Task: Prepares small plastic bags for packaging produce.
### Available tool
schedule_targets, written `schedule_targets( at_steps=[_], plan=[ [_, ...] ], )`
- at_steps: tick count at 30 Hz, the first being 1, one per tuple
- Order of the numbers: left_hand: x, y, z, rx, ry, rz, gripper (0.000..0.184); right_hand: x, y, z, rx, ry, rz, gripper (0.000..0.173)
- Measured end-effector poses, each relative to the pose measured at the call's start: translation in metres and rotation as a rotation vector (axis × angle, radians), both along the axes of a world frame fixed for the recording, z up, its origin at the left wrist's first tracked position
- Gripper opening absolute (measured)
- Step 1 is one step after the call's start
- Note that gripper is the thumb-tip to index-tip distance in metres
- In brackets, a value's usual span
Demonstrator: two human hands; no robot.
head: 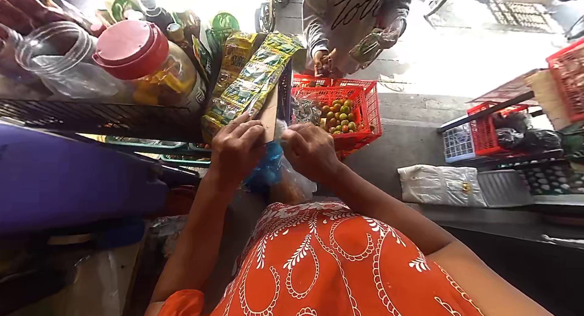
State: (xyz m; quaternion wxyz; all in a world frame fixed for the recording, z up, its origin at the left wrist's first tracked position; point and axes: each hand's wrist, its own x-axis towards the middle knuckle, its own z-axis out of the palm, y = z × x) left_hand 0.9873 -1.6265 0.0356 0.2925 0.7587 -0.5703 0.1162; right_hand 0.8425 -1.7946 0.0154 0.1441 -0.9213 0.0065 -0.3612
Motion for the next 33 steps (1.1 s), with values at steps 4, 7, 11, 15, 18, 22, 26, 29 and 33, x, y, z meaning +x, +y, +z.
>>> schedule_targets(
  at_steps=[4,7,11,15,18,22,26,29,33],
  plan=[
    [0.001,-0.003,0.021,0.04,-0.041,0.04,0.03,0.006,0.006,0.008,-0.099,0.075,0.079,0.017],
    [0.004,-0.007,0.033,0.019,-0.07,0.07,0.024,0.014,0.007,0.024,-0.125,0.071,0.14,0.021],
    [0.009,-0.009,0.048,0.027,-0.072,0.096,0.021,0.016,0.013,0.04,-0.172,0.15,0.148,0.018],
    [0.005,-0.014,0.049,0.057,-0.108,0.093,0.017,0.03,0.012,0.041,-0.142,0.315,-0.072,0.028],
    [0.001,-0.018,0.046,0.071,-0.142,0.086,0.016,0.042,0.009,0.042,-0.002,0.448,-0.123,0.018],
    [-0.001,-0.022,0.045,0.087,-0.142,0.083,0.015,0.054,0.01,0.043,0.152,0.693,-0.127,0.029],
    [0.001,-0.021,0.044,0.083,-0.141,0.099,0.014,0.054,0.007,0.03,0.15,0.694,-0.094,0.016],
    [0.003,-0.019,0.045,0.068,-0.135,0.131,0.013,0.053,0.003,0.013,0.145,0.428,-0.136,0.012],
    [0.001,-0.02,0.043,0.068,-0.137,0.134,0.013,0.043,-0.001,0.009,0.24,0.346,-0.133,0.009]
  ],
)
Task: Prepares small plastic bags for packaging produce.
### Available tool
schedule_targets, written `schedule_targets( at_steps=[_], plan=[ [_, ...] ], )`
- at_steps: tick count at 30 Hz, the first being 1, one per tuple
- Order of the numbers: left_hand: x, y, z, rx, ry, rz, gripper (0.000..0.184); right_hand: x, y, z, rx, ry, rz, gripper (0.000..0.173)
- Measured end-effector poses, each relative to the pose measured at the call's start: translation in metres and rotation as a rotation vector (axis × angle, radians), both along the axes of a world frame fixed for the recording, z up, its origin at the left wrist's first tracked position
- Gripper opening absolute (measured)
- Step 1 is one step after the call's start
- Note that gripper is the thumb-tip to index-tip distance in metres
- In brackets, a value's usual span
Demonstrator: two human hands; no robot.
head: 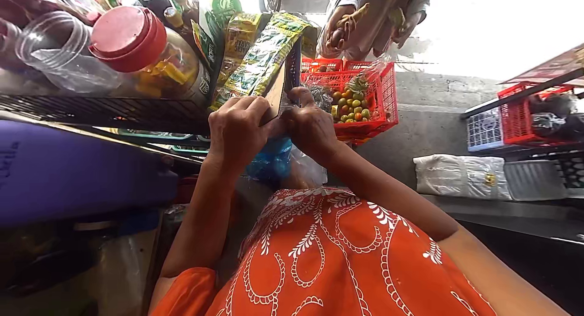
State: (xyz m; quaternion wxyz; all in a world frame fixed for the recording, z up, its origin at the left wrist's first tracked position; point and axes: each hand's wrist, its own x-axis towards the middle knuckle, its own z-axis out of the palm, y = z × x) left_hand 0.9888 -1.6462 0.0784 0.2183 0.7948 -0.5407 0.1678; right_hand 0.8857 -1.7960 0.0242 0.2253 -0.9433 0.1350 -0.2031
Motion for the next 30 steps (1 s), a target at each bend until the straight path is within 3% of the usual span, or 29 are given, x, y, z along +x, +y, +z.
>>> schedule_targets(
  at_steps=[5,9,17,20,22,26,30],
  plan=[
    [-0.003,-0.001,-0.004,0.017,0.007,-0.013,0.019,-0.008,-0.002,-0.004,0.133,-0.014,0.044,0.009],
    [-0.003,-0.002,-0.006,0.007,-0.003,-0.014,0.013,-0.013,-0.011,-0.005,0.314,-0.02,0.146,0.009],
    [-0.007,0.001,-0.015,0.082,0.012,-0.028,0.023,-0.027,-0.015,0.002,0.431,0.004,0.162,0.032],
    [-0.014,0.0,-0.018,0.276,0.071,0.007,0.054,-0.029,-0.012,-0.001,0.39,0.006,0.121,0.033],
    [-0.019,-0.008,-0.022,0.305,0.077,0.069,0.064,-0.032,-0.007,0.002,0.286,0.039,0.107,0.029],
    [-0.026,-0.028,-0.036,0.243,0.038,0.192,0.06,-0.05,0.004,0.015,0.047,0.011,0.114,0.021],
    [-0.028,-0.028,-0.046,0.264,0.036,0.229,0.053,-0.084,0.008,0.031,0.172,-0.044,0.283,0.019]
  ],
)
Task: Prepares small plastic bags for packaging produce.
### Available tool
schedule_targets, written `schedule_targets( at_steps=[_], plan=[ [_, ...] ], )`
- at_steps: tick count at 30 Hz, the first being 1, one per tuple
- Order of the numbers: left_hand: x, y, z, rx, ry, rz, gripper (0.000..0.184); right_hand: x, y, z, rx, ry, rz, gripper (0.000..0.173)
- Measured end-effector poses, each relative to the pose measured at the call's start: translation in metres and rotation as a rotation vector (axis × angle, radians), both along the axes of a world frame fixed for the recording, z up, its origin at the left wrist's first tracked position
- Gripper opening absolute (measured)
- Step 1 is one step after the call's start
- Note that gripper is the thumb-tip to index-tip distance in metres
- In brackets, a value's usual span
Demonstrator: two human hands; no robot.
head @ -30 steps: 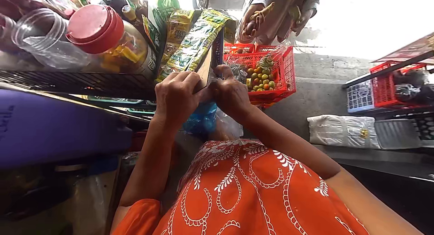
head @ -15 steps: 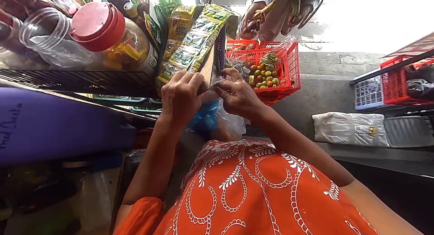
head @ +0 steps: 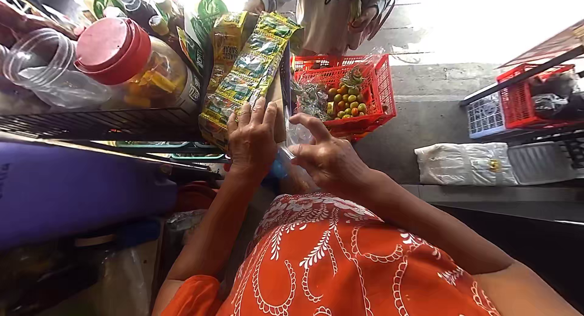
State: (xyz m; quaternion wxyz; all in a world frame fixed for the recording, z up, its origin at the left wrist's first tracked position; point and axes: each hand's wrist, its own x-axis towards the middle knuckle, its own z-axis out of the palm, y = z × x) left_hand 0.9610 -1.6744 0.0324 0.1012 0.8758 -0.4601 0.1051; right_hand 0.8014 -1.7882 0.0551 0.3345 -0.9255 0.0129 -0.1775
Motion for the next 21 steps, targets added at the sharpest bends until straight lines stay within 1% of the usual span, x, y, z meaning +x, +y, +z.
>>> schedule_targets(
  at_steps=[2,4,5,6,7,9,10,11,12,14,16,17,18,19,21],
  plan=[
    [0.0,0.002,-0.001,-0.002,-0.005,-0.001,0.051,-0.021,-0.004,0.013,0.226,-0.042,0.089,0.019],
    [0.001,0.002,-0.002,0.005,-0.004,-0.019,0.051,-0.042,-0.015,0.036,0.49,-0.124,0.156,0.021],
    [0.002,0.002,-0.004,0.017,-0.011,-0.032,0.051,-0.055,-0.023,0.05,0.584,-0.153,0.157,0.022],
    [0.003,0.002,-0.007,0.045,-0.014,-0.035,0.053,-0.068,-0.034,0.064,0.631,-0.17,0.126,0.024],
    [0.004,0.003,-0.007,0.088,0.008,-0.037,0.059,-0.081,-0.046,0.075,0.645,-0.182,0.073,0.027],
    [0.007,0.01,0.006,0.178,0.136,-0.113,0.078,-0.097,-0.072,0.083,0.604,-0.179,-0.075,0.029],
    [0.009,0.016,0.017,0.222,0.22,-0.172,0.086,-0.102,-0.084,0.08,0.577,-0.147,-0.178,0.028],
    [0.013,0.022,0.028,0.254,0.297,-0.24,0.087,-0.105,-0.094,0.074,0.562,-0.1,-0.271,0.027],
    [0.016,0.029,0.04,0.234,0.356,-0.302,0.083,-0.106,-0.104,0.067,0.577,-0.05,-0.325,0.026],
    [0.014,0.034,0.066,0.053,0.426,-0.374,0.067,-0.105,-0.122,0.051,0.641,0.055,-0.385,0.029],
    [-0.007,0.022,0.091,-0.21,0.5,-0.366,0.052,-0.102,-0.138,0.034,0.708,0.15,-0.388,0.032],
    [-0.023,0.008,0.098,-0.322,0.545,-0.376,0.054,-0.102,-0.145,0.026,0.747,0.194,-0.372,0.033],
    [-0.041,-0.01,0.1,-0.375,0.595,-0.395,0.065,-0.101,-0.152,0.019,0.768,0.227,-0.358,0.034],
    [-0.06,-0.031,0.097,-0.376,0.642,-0.418,0.077,-0.1,-0.159,0.012,0.761,0.25,-0.349,0.034],
    [-0.095,-0.081,0.077,-0.286,0.713,-0.447,0.091,-0.1,-0.174,0.0,0.709,0.291,-0.342,0.036]
  ],
)
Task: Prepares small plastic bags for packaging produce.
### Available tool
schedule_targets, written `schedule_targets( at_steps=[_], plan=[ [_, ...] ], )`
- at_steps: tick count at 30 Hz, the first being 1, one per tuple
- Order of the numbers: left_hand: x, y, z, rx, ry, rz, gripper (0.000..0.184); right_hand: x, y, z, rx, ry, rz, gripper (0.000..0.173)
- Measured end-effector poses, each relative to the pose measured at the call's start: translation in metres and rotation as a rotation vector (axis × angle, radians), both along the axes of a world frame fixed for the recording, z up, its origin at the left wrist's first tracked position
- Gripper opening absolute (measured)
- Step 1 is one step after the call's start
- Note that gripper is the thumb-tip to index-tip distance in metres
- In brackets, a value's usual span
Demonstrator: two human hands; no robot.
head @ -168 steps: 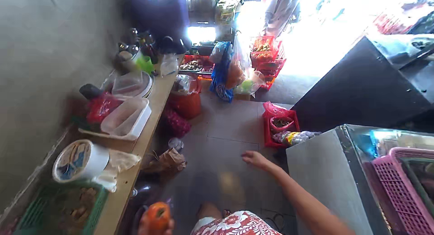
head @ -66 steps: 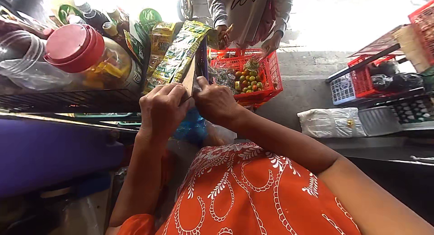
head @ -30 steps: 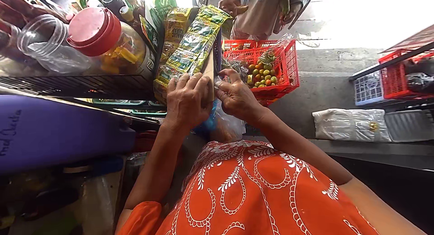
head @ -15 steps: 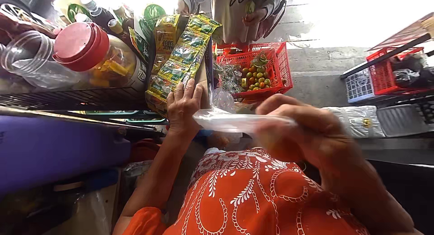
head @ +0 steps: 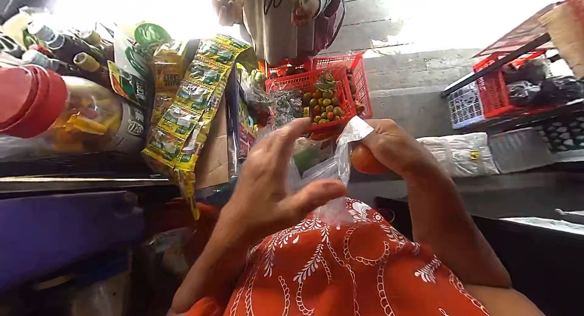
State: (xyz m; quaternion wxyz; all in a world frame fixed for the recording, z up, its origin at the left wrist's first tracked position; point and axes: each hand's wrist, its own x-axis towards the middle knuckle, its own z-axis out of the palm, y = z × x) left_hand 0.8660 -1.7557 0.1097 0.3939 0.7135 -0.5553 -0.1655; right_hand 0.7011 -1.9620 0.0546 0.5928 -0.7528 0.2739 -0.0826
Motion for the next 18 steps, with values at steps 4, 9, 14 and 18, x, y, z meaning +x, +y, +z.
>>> schedule_targets(
  at_steps=[4,9,14,18],
  plan=[
    [-0.033,-0.096,-0.052,0.308,0.023,0.008,0.063,-0.004,-0.038,-0.022,-0.146,0.151,0.027,0.048],
    [-0.026,-0.159,-0.092,0.426,0.463,-0.031,0.014,-0.042,-0.112,-0.056,-0.036,0.124,0.266,0.015],
    [-0.047,-0.198,-0.126,0.47,0.66,0.065,0.017,-0.067,-0.159,-0.103,0.14,0.298,0.515,0.007],
    [-0.056,-0.213,-0.157,0.426,0.298,0.24,0.026,-0.088,-0.179,-0.148,0.267,0.333,0.511,0.006]
  ],
)
